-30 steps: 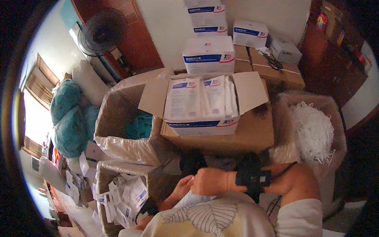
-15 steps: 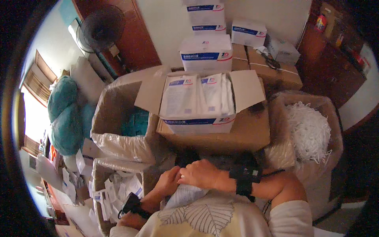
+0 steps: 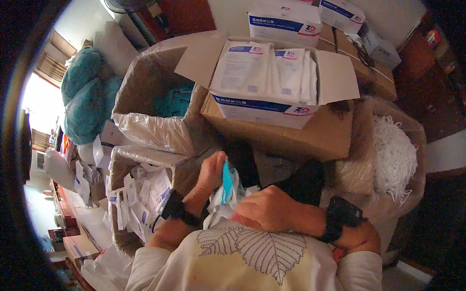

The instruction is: Inspecting and packaging medical masks from bulk boxes into protective plastic envelopes.

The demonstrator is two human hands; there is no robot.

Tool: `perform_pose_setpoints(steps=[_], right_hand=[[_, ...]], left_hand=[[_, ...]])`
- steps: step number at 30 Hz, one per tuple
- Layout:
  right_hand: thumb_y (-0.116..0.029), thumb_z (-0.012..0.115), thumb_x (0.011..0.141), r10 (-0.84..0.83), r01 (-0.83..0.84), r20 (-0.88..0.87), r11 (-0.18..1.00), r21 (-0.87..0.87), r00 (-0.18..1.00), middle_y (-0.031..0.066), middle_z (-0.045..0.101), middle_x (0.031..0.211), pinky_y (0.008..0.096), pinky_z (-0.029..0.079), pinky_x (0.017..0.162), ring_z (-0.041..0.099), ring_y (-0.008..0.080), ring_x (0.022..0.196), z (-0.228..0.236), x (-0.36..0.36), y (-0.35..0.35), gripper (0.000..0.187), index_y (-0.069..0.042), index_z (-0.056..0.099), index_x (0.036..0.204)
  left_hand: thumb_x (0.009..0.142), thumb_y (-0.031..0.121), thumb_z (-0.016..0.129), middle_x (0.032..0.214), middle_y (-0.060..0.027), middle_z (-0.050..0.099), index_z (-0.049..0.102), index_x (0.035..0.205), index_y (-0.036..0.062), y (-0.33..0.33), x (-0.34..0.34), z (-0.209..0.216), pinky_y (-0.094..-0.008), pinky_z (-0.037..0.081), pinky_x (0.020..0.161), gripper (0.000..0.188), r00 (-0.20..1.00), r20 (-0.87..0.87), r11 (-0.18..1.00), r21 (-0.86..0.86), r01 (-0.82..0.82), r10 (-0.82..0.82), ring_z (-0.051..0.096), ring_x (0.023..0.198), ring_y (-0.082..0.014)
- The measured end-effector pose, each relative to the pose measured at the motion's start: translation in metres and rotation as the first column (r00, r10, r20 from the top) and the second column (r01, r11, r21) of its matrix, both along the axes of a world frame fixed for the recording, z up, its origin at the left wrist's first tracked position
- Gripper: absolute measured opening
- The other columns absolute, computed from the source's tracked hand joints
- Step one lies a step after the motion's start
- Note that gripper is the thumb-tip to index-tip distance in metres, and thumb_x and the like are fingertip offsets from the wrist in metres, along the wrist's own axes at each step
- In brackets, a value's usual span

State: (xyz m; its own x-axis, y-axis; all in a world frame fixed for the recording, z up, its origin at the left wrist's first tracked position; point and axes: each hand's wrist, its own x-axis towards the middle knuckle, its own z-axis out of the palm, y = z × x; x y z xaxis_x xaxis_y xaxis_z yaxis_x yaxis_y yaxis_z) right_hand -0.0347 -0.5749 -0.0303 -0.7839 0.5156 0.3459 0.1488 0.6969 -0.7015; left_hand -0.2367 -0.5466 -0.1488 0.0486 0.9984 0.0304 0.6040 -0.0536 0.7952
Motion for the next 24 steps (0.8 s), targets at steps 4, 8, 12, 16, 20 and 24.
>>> perform_pose_setpoints(steps=[4, 8, 12, 16, 20, 24], right_hand=[[-0.026, 0.058, 0.081, 0.004, -0.006, 0.039, 0.999, 0.05, 0.999, 0.0071, 0.048, 0.057, 0.0348, 0.043, 0.046, 0.052, 0.0265, 0.052, 0.005, 0.011, 0.003, 0.029, -0.007, 0.048, 0.062], [-0.026, 0.064, 0.076, -0.178, 0.144, 0.288, 0.98, 0.134, 0.941, 0.0072, 0.051, 0.067, 0.0353, 0.042, 0.052, 0.053, 0.0265, 0.06, -0.041, 0.039, 0.023, 0.025, -0.006, 0.052, 0.066], [-0.04, 0.061, 0.075, -0.455, 0.452, 0.366, 0.886, 0.098, 0.812, 0.0103, 0.055, 0.077, 0.0395, 0.046, 0.063, 0.056, 0.0298, 0.072, -0.028, 0.036, 0.028, 0.034, -0.006, 0.057, 0.076], [-0.041, 0.059, 0.076, -0.399, 0.453, 0.333, 0.886, -0.099, 0.854, 0.0111, 0.056, 0.078, 0.0395, 0.047, 0.063, 0.058, 0.0303, 0.075, -0.018, 0.006, 0.019, 0.034, -0.007, 0.055, 0.08], [-0.026, 0.055, 0.082, -0.32, 0.351, 0.304, 0.935, -0.053, 0.898, 0.0127, 0.056, 0.075, 0.0379, 0.047, 0.063, 0.056, 0.0334, 0.071, -0.054, -0.024, 0.022, 0.019, -0.007, 0.054, 0.085], [-0.019, 0.049, 0.087, -0.572, 0.534, -0.012, 0.773, -0.342, 0.82, 0.0063, 0.059, 0.078, 0.0317, 0.047, 0.065, 0.058, 0.0213, 0.07, -0.041, 0.004, 0.044, 0.016, -0.004, 0.054, 0.092]], left_hand=[[0.091, 0.028, 0.039, 0.071, -0.0205, 0.055, 0.051, 0.078, 0.0023, 0.017, -0.006, 0.011, -0.0437, 0.041, 0.06, 0.032, 0.987, 0.12, 0.994, 0.028, -0.11, 0.106, 0.053, 0.07, -0.0414], [0.087, 0.02, 0.045, 0.065, -0.0164, 0.051, 0.051, 0.073, 0.0024, 0.016, -0.016, 0.022, -0.0425, 0.039, 0.055, 0.023, 0.998, 0.055, 0.959, 0.283, -0.027, 0.012, 0.05, 0.061, -0.0369], [0.082, 0.014, 0.049, 0.063, -0.0141, 0.05, 0.051, 0.068, 0.0044, -0.003, -0.013, 0.022, -0.0425, 0.039, 0.055, 0.017, 0.991, -0.135, 0.939, 0.341, 0.043, 0.004, 0.05, 0.06, -0.0339], [0.081, 0.014, 0.051, 0.064, -0.0136, 0.051, 0.052, 0.069, 0.0043, -0.01, -0.005, 0.015, -0.0423, 0.04, 0.056, 0.016, 0.989, -0.151, 0.954, 0.296, 0.04, 0.006, 0.051, 0.061, -0.0328], [0.082, 0.014, 0.05, 0.066, -0.0139, 0.053, 0.053, 0.072, 0.0034, -0.012, -0.01, 0.014, -0.0414, 0.04, 0.056, 0.015, 0.994, -0.11, 0.966, 0.254, 0.04, -0.013, 0.052, 0.062, -0.0331], [0.084, 0.015, 0.048, 0.07, -0.0153, 0.054, 0.054, 0.078, 0.0013, -0.02, -0.025, 0.003, -0.0379, 0.042, 0.058, 0.016, 0.993, 0.032, 0.983, 0.147, -0.114, 0.111, 0.053, 0.064, -0.0329]])
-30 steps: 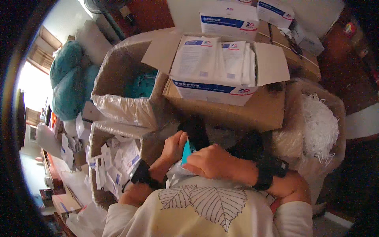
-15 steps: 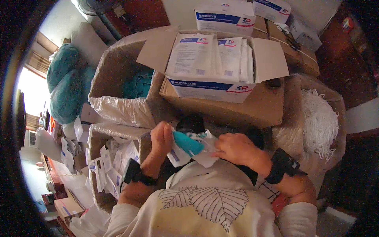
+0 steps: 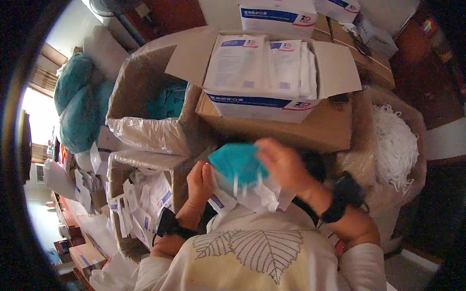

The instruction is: Inspecting and packaging medical masks from bulk boxes into protective plastic envelopes.

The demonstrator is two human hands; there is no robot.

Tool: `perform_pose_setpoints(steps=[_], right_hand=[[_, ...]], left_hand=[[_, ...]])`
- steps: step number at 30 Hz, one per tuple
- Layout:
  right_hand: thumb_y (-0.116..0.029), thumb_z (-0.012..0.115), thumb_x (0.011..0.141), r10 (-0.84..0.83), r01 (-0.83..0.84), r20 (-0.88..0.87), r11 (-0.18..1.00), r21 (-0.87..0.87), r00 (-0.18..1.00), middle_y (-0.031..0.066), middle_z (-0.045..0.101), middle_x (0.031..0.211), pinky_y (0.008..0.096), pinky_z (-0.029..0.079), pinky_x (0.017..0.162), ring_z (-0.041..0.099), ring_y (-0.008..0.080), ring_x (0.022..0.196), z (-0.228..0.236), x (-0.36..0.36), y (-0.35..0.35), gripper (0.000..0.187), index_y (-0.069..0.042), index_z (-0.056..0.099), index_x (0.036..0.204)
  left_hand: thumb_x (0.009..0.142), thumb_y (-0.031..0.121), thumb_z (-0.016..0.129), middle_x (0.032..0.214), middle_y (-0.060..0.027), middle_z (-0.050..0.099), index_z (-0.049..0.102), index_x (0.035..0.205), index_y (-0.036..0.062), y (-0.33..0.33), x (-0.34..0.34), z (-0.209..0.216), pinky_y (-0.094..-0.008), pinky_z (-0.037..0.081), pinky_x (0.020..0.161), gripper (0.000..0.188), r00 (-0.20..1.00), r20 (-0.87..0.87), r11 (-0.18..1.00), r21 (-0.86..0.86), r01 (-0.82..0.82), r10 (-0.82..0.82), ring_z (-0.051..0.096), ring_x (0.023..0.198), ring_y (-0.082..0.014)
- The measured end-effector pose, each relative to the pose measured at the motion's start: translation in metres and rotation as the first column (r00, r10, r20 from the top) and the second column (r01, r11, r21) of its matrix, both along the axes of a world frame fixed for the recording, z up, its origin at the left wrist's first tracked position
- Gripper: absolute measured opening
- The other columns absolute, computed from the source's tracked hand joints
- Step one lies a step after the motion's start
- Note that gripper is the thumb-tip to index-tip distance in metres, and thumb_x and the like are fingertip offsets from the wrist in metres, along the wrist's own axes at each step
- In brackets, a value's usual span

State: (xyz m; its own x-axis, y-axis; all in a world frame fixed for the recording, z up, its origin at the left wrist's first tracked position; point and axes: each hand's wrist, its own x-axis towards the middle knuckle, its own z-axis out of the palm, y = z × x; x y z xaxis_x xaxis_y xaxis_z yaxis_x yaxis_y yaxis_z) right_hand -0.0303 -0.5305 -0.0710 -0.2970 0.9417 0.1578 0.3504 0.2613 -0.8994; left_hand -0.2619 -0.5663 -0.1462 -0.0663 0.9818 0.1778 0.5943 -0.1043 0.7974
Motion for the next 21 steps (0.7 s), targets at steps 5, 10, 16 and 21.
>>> perform_pose_setpoints(steps=[5, 10, 16, 21], right_hand=[[-0.026, 0.046, 0.09, 0.007, -0.142, -0.286, 0.88, -0.453, 0.958, 0.0017, 0.06, 0.082, 0.0282, 0.046, 0.068, 0.055, 0.0102, 0.072, 0.019, 0.046, 0.045, 0.029, 0.0, 0.055, 0.099], [-0.032, 0.051, 0.085, 0.546, -0.438, 0.255, 0.816, -0.377, 0.798, 0.0099, 0.062, 0.074, 0.036, 0.047, 0.063, 0.06, 0.0215, 0.069, 0.01, -0.013, 0.033, 0.027, -0.007, 0.055, 0.094], [-0.034, 0.058, 0.077, 0.476, -0.396, 0.655, 0.874, -0.281, 0.586, 0.013, 0.061, 0.08, 0.0439, 0.046, 0.062, 0.06, 0.0325, 0.073, 0.001, -0.042, 0.016, 0.028, -0.015, 0.053, 0.097], [-0.033, 0.058, 0.076, 0.344, -0.446, 0.636, 0.895, 0.0, 0.691, 0.0086, 0.059, 0.079, 0.0421, 0.047, 0.058, 0.059, 0.0305, 0.066, -0.023, -0.042, 0.009, 0.028, -0.014, 0.051, 0.096]], left_hand=[[0.086, 0.016, 0.046, 0.072, -0.0157, 0.055, 0.054, 0.08, -0.0001, -0.005, -0.007, -0.007, -0.0348, 0.043, 0.061, 0.019, 0.991, 0.128, 0.998, -0.038, -0.043, 0.047, 0.055, 0.066, -0.0311], [0.086, 0.017, 0.046, 0.071, -0.0156, 0.055, 0.055, 0.079, 0.0001, -0.003, -0.003, -0.003, -0.0346, 0.043, 0.061, 0.02, 0.989, 0.144, 0.999, -0.027, -0.024, 0.027, 0.055, 0.066, -0.0303], [0.086, 0.016, 0.046, 0.071, -0.015, 0.056, 0.055, 0.079, -0.0003, -0.01, -0.007, -0.005, -0.0344, 0.043, 0.06, 0.02, 0.99, 0.127, 0.998, -0.021, -0.064, 0.066, 0.056, 0.066, -0.0293], [0.086, 0.016, 0.046, 0.071, -0.0143, 0.055, 0.054, 0.08, -0.0003, -0.009, -0.007, -0.005, -0.0337, 0.043, 0.06, 0.02, 0.987, 0.146, 0.998, -0.012, -0.064, 0.065, 0.055, 0.066, -0.0278]])
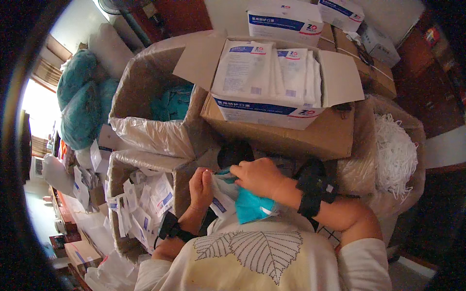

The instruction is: Inspecting and packaging medical masks from bulk boxes into protective plastic envelopes.

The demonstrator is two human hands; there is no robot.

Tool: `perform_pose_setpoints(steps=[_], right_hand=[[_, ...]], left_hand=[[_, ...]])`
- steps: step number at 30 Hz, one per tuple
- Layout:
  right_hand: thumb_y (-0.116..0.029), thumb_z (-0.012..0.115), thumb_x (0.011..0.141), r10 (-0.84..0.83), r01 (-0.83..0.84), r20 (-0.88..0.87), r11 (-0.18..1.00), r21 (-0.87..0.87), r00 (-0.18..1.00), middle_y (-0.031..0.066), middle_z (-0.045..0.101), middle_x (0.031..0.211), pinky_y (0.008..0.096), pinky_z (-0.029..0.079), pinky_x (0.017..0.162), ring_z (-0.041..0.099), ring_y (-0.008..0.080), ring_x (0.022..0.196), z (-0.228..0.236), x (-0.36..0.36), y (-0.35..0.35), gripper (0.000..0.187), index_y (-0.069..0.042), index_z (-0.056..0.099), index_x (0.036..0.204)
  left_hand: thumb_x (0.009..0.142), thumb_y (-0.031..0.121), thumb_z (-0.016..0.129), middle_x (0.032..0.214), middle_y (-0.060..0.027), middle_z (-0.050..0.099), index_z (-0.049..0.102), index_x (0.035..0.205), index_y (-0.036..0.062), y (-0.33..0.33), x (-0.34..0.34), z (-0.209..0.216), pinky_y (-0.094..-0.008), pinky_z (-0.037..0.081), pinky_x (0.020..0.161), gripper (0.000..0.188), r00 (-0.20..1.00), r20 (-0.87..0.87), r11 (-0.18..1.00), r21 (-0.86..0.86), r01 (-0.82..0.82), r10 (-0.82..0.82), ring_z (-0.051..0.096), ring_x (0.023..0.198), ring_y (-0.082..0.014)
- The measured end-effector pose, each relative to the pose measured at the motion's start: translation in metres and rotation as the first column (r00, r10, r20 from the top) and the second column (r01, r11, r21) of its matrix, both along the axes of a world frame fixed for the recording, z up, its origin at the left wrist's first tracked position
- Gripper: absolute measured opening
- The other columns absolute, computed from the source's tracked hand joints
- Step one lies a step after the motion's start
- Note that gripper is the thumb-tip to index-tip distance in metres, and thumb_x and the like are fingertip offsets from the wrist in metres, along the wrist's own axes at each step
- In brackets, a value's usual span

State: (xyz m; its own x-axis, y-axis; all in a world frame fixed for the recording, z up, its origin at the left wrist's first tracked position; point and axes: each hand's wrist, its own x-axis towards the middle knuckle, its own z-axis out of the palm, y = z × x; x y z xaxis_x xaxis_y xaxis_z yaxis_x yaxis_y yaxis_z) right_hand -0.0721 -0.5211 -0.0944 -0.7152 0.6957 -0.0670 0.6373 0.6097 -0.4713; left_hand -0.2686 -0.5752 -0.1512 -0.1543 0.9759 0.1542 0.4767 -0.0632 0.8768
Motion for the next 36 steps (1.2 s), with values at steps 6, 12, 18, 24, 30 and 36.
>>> perform_pose_setpoints(steps=[6, 12, 18, 24, 30, 36], right_hand=[[-0.029, 0.058, 0.076, -0.06, 0.061, -0.039, 0.998, 0.019, 0.997, 0.007, 0.057, 0.079, 0.0412, 0.047, 0.059, 0.059, 0.03, 0.067, -0.003, -0.002, -0.01, 0.021, -0.012, 0.057, 0.088], [-0.021, 0.057, 0.079, -0.166, 0.059, -0.363, 0.956, -0.288, 0.917, 0.0111, 0.06, 0.08, 0.0357, 0.046, 0.062, 0.059, 0.0304, 0.072, -0.005, 0.003, -0.003, 0.015, -0.007, 0.058, 0.086], [-0.017, 0.055, 0.081, -0.31, 0.133, -0.374, 0.893, -0.43, 0.874, 0.0109, 0.06, 0.078, 0.0333, 0.046, 0.062, 0.059, 0.0284, 0.071, 0.007, 0.01, 0.0, 0.012, -0.008, 0.056, 0.089], [-0.019, 0.06, 0.078, -0.206, 0.141, -0.272, 0.96, -0.241, 0.94, 0.0093, 0.06, 0.078, 0.0348, 0.046, 0.062, 0.059, 0.0281, 0.072, 0.005, 0.01, -0.003, 0.016, -0.009, 0.054, 0.089], [-0.021, 0.061, 0.076, -0.224, 0.168, -0.272, 0.962, -0.214, 0.936, 0.0066, 0.059, 0.08, 0.037, 0.046, 0.064, 0.059, 0.0276, 0.073, 0.002, 0.005, -0.006, 0.015, -0.009, 0.055, 0.083], [-0.021, 0.06, 0.076, -0.132, 0.105, -0.33, 0.99, -0.099, 0.935, 0.0073, 0.057, 0.082, 0.0359, 0.046, 0.066, 0.058, 0.0265, 0.075, 0.002, 0.004, -0.008, 0.014, -0.008, 0.056, 0.081]], left_hand=[[0.087, 0.017, 0.047, 0.07, -0.0134, 0.055, 0.055, 0.082, 0.0001, 0.001, 0.002, -0.001, -0.0317, 0.043, 0.06, 0.02, 0.999, 0.031, 0.998, -0.055, -0.029, 0.03, 0.055, 0.064, -0.0244], [0.086, 0.017, 0.048, 0.071, -0.014, 0.055, 0.056, 0.083, 0.0006, 0.003, 0.002, -0.006, -0.0312, 0.044, 0.058, 0.018, 1.0, 0.014, 0.998, -0.059, -0.02, 0.021, 0.056, 0.062, -0.0244], [0.084, 0.017, 0.051, 0.074, -0.0144, 0.057, 0.057, 0.085, 0.0009, 0.006, 0.008, 0.0, -0.0313, 0.045, 0.058, 0.017, 1.0, -0.021, 0.999, -0.049, 0.004, -0.005, 0.057, 0.064, -0.0257], [0.084, 0.014, 0.052, 0.075, -0.0078, 0.056, 0.057, 0.093, 0.0018, 0.002, 0.005, 0.001, -0.0269, 0.042, 0.061, 0.016, 0.996, 0.002, 0.996, 0.014, 0.09, -0.09, 0.053, 0.067, -0.0154], [0.083, 0.011, 0.053, 0.075, -0.0072, 0.056, 0.061, 0.094, 0.0023, 0.003, 0.008, 0.013, -0.0256, 0.042, 0.06, 0.016, 0.995, 0.02, 0.996, -0.013, 0.093, -0.093, 0.053, 0.067, -0.0153], [0.083, 0.01, 0.054, 0.072, -0.0081, 0.054, 0.06, 0.089, 0.0019, 0.006, 0.01, 0.015, -0.0265, 0.04, 0.057, 0.012, 0.998, -0.01, 0.998, -0.008, 0.067, -0.067, 0.052, 0.065, -0.0159]])
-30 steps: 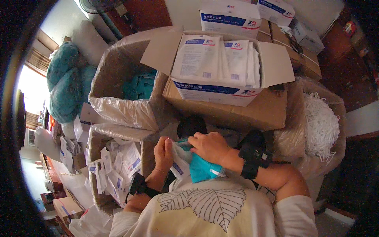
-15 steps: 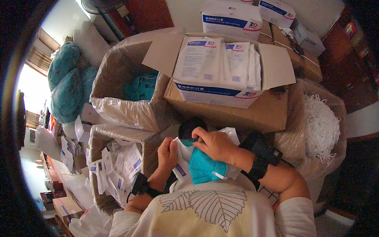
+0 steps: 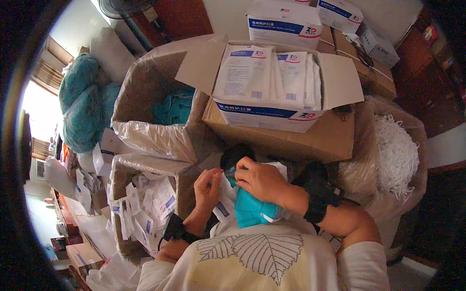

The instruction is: Inspecting and packaging medical masks from bulk boxes into protective plastic envelopes.

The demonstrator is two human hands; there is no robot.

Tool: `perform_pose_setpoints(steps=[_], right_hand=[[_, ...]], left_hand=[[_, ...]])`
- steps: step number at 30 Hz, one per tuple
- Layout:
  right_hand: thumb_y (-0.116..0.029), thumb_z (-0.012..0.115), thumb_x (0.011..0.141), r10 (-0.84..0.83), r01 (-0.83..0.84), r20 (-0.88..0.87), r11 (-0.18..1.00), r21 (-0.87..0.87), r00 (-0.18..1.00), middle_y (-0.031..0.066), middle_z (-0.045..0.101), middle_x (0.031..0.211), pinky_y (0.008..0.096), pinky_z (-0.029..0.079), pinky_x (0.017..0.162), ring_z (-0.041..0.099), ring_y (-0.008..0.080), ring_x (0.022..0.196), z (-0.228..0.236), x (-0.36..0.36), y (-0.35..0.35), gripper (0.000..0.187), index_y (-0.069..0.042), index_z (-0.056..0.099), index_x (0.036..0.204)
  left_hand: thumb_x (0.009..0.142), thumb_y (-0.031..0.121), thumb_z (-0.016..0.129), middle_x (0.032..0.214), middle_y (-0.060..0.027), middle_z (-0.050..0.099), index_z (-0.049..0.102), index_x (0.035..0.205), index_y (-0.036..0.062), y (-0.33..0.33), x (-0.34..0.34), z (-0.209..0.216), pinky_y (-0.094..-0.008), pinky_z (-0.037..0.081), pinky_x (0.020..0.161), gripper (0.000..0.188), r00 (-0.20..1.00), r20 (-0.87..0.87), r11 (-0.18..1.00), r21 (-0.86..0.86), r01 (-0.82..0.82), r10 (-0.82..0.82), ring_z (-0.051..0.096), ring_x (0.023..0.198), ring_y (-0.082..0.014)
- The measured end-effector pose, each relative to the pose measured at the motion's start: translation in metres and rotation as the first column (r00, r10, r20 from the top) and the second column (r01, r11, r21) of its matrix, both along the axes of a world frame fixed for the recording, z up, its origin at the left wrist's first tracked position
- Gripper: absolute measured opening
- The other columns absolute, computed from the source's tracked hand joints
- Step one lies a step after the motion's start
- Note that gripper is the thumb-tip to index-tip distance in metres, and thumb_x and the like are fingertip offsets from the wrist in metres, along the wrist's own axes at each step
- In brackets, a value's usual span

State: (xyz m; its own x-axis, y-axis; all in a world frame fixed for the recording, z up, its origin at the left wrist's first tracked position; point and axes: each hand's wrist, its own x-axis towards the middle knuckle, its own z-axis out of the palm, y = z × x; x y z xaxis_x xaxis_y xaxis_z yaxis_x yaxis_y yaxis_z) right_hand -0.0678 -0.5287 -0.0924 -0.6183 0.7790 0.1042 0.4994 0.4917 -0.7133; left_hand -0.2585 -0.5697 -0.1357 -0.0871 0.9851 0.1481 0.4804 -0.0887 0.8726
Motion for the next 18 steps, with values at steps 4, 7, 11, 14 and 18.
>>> perform_pose_setpoints(steps=[4, 7, 11, 14, 18], right_hand=[[-0.02, 0.058, 0.079, -0.04, 0.037, -0.082, 0.999, -0.033, 0.996, 0.01, 0.055, 0.081, 0.0343, 0.046, 0.064, 0.058, 0.0258, 0.073, 0.026, 0.009, 0.001, 0.013, -0.007, 0.055, 0.082], [-0.02, 0.055, 0.083, -0.142, 0.095, -0.165, 0.959, -0.266, 0.976, 0.0084, 0.055, 0.077, 0.0306, 0.046, 0.064, 0.056, 0.0187, 0.071, 0.031, 0.031, 0.005, 0.014, -0.006, 0.054, 0.083], [-0.022, 0.051, 0.088, -0.452, 0.246, -0.398, 0.848, -0.469, 0.798, 0.0024, 0.055, 0.072, 0.0252, 0.044, 0.068, 0.052, 0.009, 0.073, 0.03, 0.047, 0.025, 0.018, -0.004, 0.057, 0.087], [-0.021, 0.05, 0.089, -0.161, 0.006, -0.216, 0.813, -0.582, 0.963, -0.0006, 0.058, 0.077, 0.0232, 0.043, 0.07, 0.052, 0.0079, 0.075, 0.04, 0.054, 0.045, 0.021, -0.003, 0.059, 0.091], [-0.028, 0.049, 0.085, 0.244, -0.18, 0.164, 0.926, -0.331, 0.956, 0.0104, 0.064, 0.087, 0.0357, 0.046, 0.072, 0.061, 0.0256, 0.079, 0.033, 0.027, 0.033, 0.024, -0.012, 0.061, 0.096]], left_hand=[[0.083, 0.01, 0.054, 0.07, -0.0083, 0.053, 0.059, 0.085, 0.0016, 0.001, -0.002, -0.009, -0.0268, 0.04, 0.056, 0.01, 0.999, 0.007, 0.998, 0.054, -0.04, 0.04, 0.052, 0.063, -0.0164], [0.081, 0.009, 0.056, 0.069, -0.0102, 0.054, 0.06, 0.082, 0.0019, 0.004, -0.002, -0.01, -0.0283, 0.042, 0.053, 0.008, 0.999, 0.001, 0.99, 0.137, -0.041, 0.041, 0.054, 0.06, -0.0202], [0.078, 0.007, 0.058, 0.068, -0.0104, 0.055, 0.06, 0.081, 0.002, 0.002, -0.001, -0.014, -0.0281, 0.042, 0.05, 0.006, 0.998, 0.016, 0.982, 0.179, -0.058, 0.056, 0.054, 0.058, -0.0215], [0.077, 0.006, 0.057, 0.068, -0.0091, 0.055, 0.061, 0.081, 0.0027, -0.003, -0.003, -0.012, -0.0267, 0.04, 0.048, 0.006, 0.997, 0.021, 0.985, 0.156, -0.073, 0.071, 0.053, 0.057, -0.0198], [0.077, 0.006, 0.057, 0.068, -0.0082, 0.055, 0.062, 0.081, 0.0034, -0.003, -0.003, -0.008, -0.0259, 0.039, 0.046, 0.007, 0.998, 0.062, 0.981, 0.196, -0.01, -0.002, 0.053, 0.056, -0.0176]])
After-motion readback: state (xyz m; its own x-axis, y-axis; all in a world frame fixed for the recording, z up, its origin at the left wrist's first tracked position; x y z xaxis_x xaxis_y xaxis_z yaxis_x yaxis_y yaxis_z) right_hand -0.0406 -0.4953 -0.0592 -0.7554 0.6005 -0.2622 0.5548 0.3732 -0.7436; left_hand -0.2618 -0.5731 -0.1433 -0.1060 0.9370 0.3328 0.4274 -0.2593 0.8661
